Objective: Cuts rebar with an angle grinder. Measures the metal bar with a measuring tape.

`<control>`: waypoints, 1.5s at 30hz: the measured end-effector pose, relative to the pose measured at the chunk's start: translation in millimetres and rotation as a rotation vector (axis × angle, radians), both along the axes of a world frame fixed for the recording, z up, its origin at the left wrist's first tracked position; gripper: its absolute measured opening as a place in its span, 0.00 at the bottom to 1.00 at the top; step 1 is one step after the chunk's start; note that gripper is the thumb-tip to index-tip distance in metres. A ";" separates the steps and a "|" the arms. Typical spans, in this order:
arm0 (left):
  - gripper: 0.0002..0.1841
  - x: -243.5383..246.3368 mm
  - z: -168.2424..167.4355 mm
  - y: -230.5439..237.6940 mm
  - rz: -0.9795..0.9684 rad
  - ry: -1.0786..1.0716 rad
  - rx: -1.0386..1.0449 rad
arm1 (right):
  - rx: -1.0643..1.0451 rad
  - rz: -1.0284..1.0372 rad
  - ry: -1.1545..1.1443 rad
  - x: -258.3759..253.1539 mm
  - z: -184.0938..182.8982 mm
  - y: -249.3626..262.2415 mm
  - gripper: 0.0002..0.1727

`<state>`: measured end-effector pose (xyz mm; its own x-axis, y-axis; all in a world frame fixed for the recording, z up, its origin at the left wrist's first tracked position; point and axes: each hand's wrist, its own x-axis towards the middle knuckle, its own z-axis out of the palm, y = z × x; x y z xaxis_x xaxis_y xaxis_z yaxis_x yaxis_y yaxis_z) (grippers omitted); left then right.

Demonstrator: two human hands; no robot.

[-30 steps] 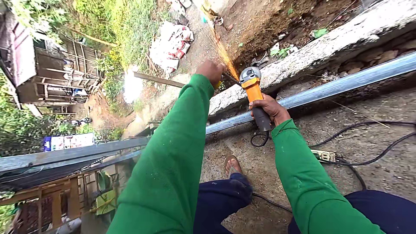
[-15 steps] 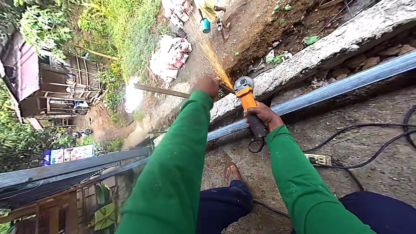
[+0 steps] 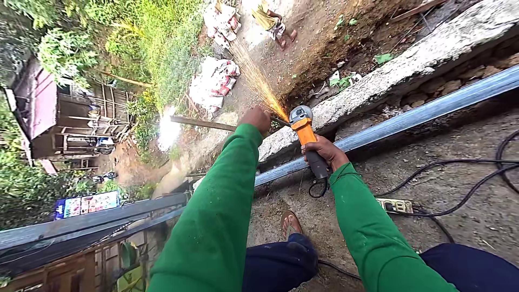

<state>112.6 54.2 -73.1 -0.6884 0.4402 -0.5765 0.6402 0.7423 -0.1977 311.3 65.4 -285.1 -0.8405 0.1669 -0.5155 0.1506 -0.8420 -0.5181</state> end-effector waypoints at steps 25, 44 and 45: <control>0.32 -6.5 -7.2 -6.7 -0.044 -0.007 0.036 | 0.002 -0.001 -0.052 2.0 13.7 -2.2 0.33; 0.31 0.2 -2.1 -5.5 -0.037 0.003 0.016 | 0.007 0.007 -0.023 -13.8 12.8 4.9 0.32; 0.31 1.2 -1.5 -5.7 -0.034 0.002 0.021 | 0.007 0.006 -0.020 -13.5 12.3 4.5 0.32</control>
